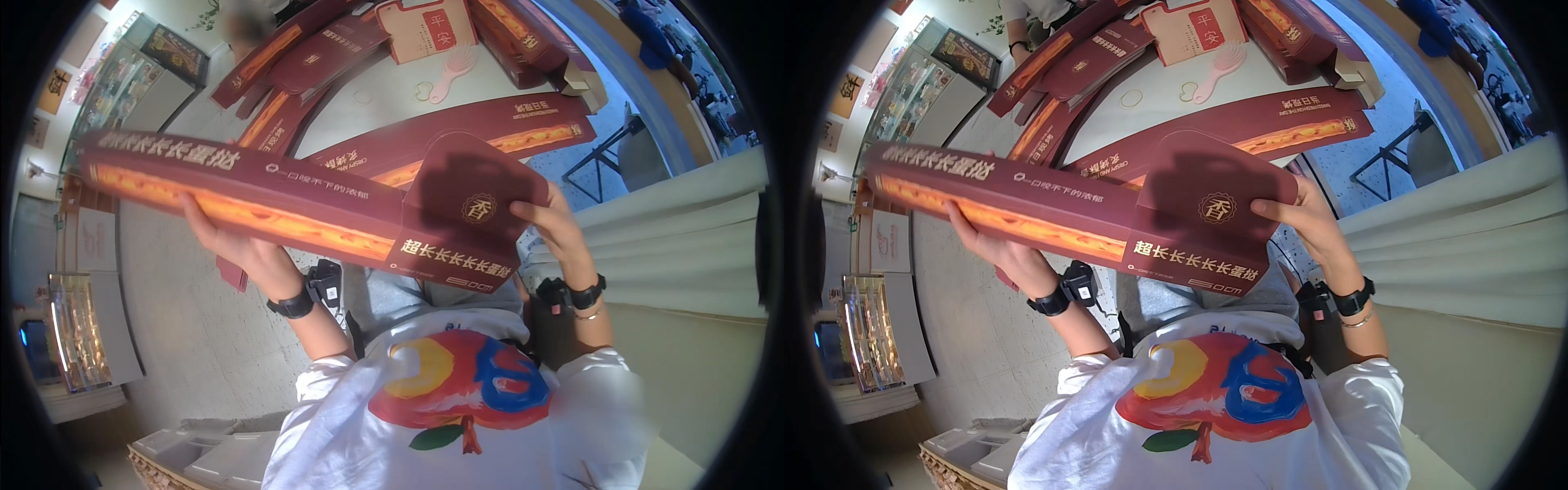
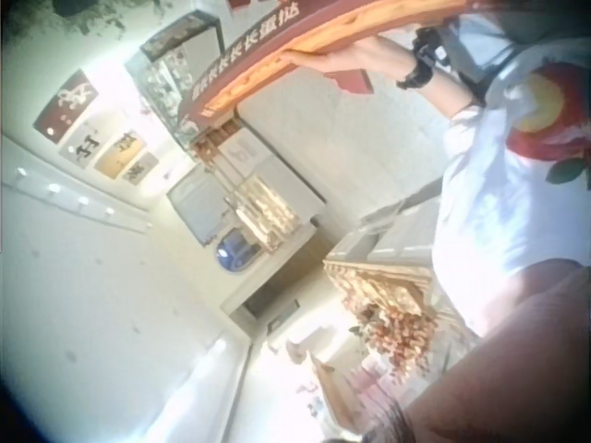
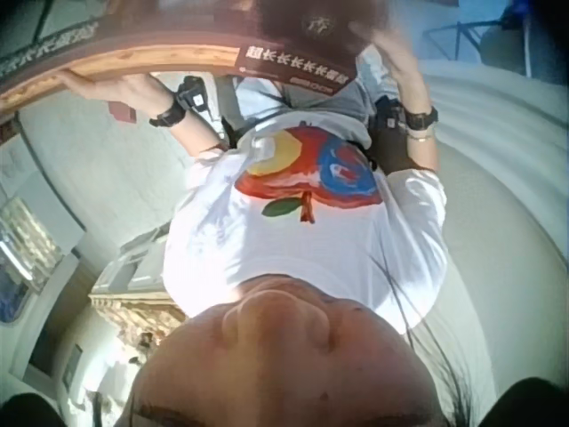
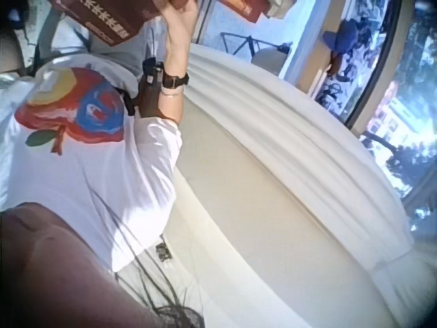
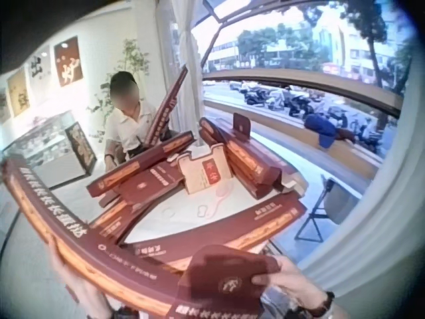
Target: The person assembles flat cardboard pieces into rectangular boxes by folding and interlocking tabs. They handle multiple maroon-colored pieces, folding edges and inserting tabs to form the box structure. The person works at a table with several similar pieces and completed boxes visible.
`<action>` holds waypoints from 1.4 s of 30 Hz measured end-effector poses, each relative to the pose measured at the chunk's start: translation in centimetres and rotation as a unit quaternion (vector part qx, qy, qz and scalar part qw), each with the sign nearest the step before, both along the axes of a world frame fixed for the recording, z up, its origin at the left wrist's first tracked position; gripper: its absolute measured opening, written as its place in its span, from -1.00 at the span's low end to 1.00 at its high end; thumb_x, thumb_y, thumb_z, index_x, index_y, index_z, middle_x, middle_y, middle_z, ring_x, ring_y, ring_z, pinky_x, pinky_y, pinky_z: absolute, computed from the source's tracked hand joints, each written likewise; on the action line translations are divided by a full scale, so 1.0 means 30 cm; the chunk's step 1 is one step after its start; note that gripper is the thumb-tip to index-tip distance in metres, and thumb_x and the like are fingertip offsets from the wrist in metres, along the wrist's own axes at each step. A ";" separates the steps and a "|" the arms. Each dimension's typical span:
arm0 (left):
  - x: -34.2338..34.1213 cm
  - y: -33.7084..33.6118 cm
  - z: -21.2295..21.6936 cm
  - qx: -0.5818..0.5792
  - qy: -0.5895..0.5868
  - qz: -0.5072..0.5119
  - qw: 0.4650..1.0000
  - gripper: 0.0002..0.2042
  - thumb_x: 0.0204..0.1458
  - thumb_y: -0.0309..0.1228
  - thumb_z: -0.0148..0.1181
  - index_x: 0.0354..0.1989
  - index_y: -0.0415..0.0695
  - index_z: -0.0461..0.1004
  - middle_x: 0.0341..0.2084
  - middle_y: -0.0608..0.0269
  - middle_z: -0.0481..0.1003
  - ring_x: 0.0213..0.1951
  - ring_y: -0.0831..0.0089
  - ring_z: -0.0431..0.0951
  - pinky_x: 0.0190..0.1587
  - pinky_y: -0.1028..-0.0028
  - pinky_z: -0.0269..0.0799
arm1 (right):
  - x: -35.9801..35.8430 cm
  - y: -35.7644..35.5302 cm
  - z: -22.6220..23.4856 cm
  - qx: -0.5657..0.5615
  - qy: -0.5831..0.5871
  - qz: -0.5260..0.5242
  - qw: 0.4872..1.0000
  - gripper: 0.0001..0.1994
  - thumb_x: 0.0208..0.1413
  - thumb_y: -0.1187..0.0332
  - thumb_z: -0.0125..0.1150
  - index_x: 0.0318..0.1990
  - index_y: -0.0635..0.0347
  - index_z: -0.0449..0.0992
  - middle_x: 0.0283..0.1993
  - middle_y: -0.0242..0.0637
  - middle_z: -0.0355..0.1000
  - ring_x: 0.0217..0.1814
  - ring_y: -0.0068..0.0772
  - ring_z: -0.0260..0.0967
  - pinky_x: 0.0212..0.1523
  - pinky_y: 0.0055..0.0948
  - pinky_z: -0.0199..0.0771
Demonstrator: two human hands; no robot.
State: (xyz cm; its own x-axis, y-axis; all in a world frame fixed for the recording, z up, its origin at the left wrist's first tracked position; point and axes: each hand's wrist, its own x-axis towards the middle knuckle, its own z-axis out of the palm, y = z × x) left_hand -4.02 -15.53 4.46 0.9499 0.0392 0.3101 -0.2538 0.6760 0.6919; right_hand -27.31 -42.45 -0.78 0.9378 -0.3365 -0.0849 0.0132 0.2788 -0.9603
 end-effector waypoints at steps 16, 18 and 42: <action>-0.011 -0.110 -0.096 0.041 0.168 -0.367 0.914 -0.73 0.11 -0.38 0.15 -0.06 -0.24 0.43 -0.27 0.18 0.56 -0.26 0.43 0.58 -0.19 0.45 0.52 | 0.105 0.246 -0.054 -0.300 0.146 0.387 0.860 -0.66 -0.12 0.22 0.41 -0.45 0.41 0.54 -0.65 -0.10 0.37 -0.59 -0.50 0.29 -0.49 -0.44 0.30; -0.020 -0.113 -0.106 0.061 0.147 -0.352 0.922 -0.71 0.11 -0.37 0.15 -0.03 -0.24 0.41 -0.24 0.16 0.55 -0.23 0.44 0.58 -0.18 0.45 0.51 | 0.112 0.246 -0.080 -0.266 0.124 0.394 0.871 -0.65 -0.11 0.21 0.39 -0.48 0.43 0.51 -0.68 -0.07 0.31 -0.64 -0.46 0.21 -0.53 -0.40 0.22; -0.113 -0.130 -0.119 0.135 0.138 -0.277 0.941 -0.55 0.09 -0.36 0.20 0.12 -0.24 0.27 -0.04 0.16 0.43 -0.01 0.43 0.45 0.05 0.44 0.39 | 0.237 0.102 0.046 -0.366 0.082 0.360 0.854 -0.72 -0.20 0.28 0.42 -0.41 0.36 0.62 -0.68 -0.24 0.42 -0.66 -0.54 0.26 -0.56 -0.44 0.25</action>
State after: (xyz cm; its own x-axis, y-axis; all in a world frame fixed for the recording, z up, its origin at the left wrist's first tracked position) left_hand -7.40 -19.44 0.88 0.8476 -0.5301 -0.0229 0.2995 0.4424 0.8453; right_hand -20.19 -39.41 0.60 0.9201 0.3033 -0.2478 -0.0594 -0.5174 -0.8537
